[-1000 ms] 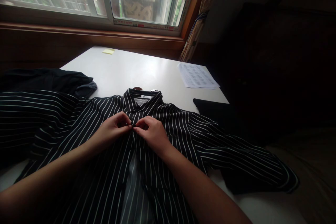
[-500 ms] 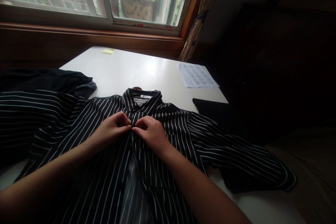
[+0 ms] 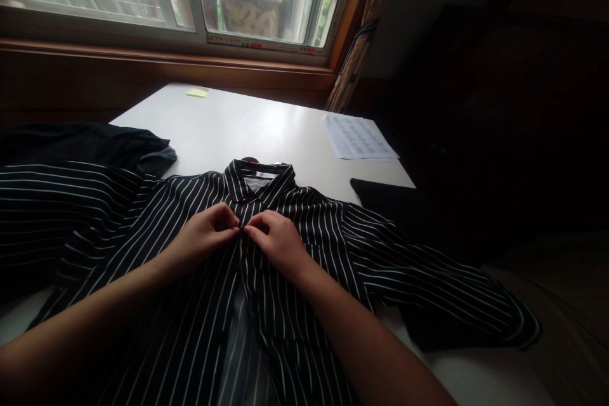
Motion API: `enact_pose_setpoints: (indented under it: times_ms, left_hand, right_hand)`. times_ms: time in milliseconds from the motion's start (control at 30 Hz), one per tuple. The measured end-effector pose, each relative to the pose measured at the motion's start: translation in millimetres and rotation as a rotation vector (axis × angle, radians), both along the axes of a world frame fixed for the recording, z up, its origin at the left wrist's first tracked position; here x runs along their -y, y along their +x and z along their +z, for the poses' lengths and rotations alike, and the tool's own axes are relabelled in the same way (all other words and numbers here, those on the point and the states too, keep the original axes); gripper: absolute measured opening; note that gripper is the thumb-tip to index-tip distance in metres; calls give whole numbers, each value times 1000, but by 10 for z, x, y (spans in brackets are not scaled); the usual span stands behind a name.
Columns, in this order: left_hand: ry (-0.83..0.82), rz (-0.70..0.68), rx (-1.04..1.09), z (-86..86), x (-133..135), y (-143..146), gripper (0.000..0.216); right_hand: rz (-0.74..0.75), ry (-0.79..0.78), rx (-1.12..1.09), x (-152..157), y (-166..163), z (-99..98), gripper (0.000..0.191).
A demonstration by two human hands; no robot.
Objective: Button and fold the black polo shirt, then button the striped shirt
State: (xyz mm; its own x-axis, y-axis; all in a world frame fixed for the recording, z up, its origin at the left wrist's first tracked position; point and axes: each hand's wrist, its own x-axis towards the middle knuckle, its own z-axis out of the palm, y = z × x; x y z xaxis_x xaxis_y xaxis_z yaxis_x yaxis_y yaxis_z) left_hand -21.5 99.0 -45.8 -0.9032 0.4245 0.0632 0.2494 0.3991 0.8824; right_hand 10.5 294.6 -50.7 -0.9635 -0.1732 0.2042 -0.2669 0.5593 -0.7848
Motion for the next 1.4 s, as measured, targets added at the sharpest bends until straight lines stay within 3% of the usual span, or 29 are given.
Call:
enact_pose_setpoints:
  times_ms: [1033,1400]
  left_hand:
    - [-46,-4,-77,23,39,1,4]
    - [-29,8,-71,31,30,0,13]
  right_hand:
    - [-17,-20,62,-9,-2,45,7]
    - [-27,-53,99,-17,-2,42,9]
